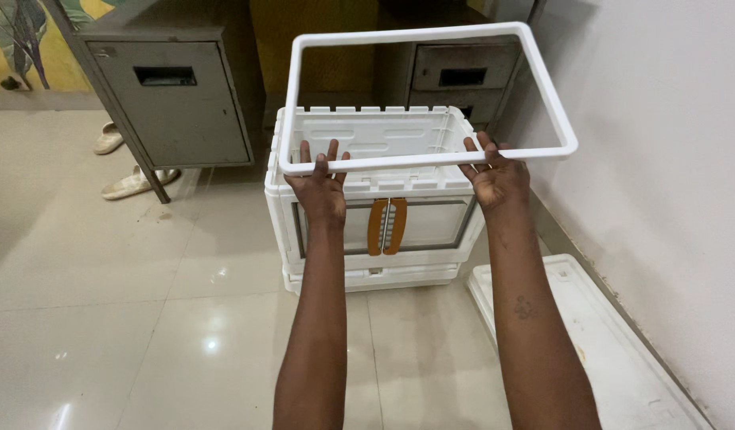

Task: The person repeatedly assembles and disassembles white plastic storage crates by removing lids, unfolding side panels, and then refolding them. The person handles multiple crates in sequence, stacking them after each assembly.

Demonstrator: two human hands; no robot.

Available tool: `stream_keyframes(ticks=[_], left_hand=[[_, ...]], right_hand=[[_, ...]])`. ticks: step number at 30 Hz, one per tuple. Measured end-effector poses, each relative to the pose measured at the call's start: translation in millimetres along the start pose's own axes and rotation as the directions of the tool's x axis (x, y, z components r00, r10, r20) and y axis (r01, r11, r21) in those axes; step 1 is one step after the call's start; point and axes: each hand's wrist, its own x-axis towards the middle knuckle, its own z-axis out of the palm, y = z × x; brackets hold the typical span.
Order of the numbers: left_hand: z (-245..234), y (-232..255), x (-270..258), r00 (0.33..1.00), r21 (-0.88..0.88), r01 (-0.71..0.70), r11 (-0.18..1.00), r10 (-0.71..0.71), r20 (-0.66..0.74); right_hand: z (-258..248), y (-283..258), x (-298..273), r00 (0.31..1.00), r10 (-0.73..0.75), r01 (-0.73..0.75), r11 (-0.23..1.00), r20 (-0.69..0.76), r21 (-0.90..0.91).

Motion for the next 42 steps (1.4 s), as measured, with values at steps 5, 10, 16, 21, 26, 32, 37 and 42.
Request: stream_keyframes(ticks=[5, 10, 16, 21, 26, 32, 37, 42], left_hand=[[3.5, -25.0, -8.8, 0.986, -0.016, 0.094, 0.995, -0.091, 0.137], [38.4, -66.1, -46.6, 0.928, 0.109, 0.255, 0.961, -0.275, 0.249], [70.9, -131.8, -102.7, 0.769, 0.166, 0.527, 0.833, -0.551, 0.324], [86.2, -184.7, -149.2, 0.634, 0.218, 0.615, 0.758, -0.640, 0.435], [82.0, -229.5, -185.0, 0.476, 0.280, 0.749, 0.601, -0.781, 0.403], [50.7, -273.9, -206.9, 0.327, 0.374, 0.801, 0.468, -0.865, 0.381], [16.4, -302.6, -218.4, 0.267, 0.424, 0.823, 0.377, -0.917, 0.297], [-12.0, -333.0, -230.8, 0.246, 0.489, 0.797, 0.354, -0.930, 0.272]], right_hand=[[-8.2, -26.6, -14.2, 0.992, -0.122, 0.122, 0.993, 0.025, -0.002], [-25.0, -51.8, -63.9, 0.967, -0.249, 0.252, 0.966, -0.051, 0.053], [-71.7, -85.8, -143.2, 0.858, -0.468, 0.484, 0.875, -0.210, 0.027], [-111.3, -113.8, -196.4, 0.751, -0.560, 0.600, 0.800, -0.349, 0.010], [-158.6, -119.7, -230.8, 0.648, -0.564, 0.653, 0.757, -0.512, -0.006], [-231.3, -102.4, -248.5, 0.585, -0.594, 0.713, 0.701, -0.552, 0.002], [-284.2, -76.5, -250.0, 0.531, -0.593, 0.735, 0.678, -0.605, -0.019], [-321.6, -46.2, -247.3, 0.493, -0.581, 0.762, 0.647, -0.648, -0.001]])
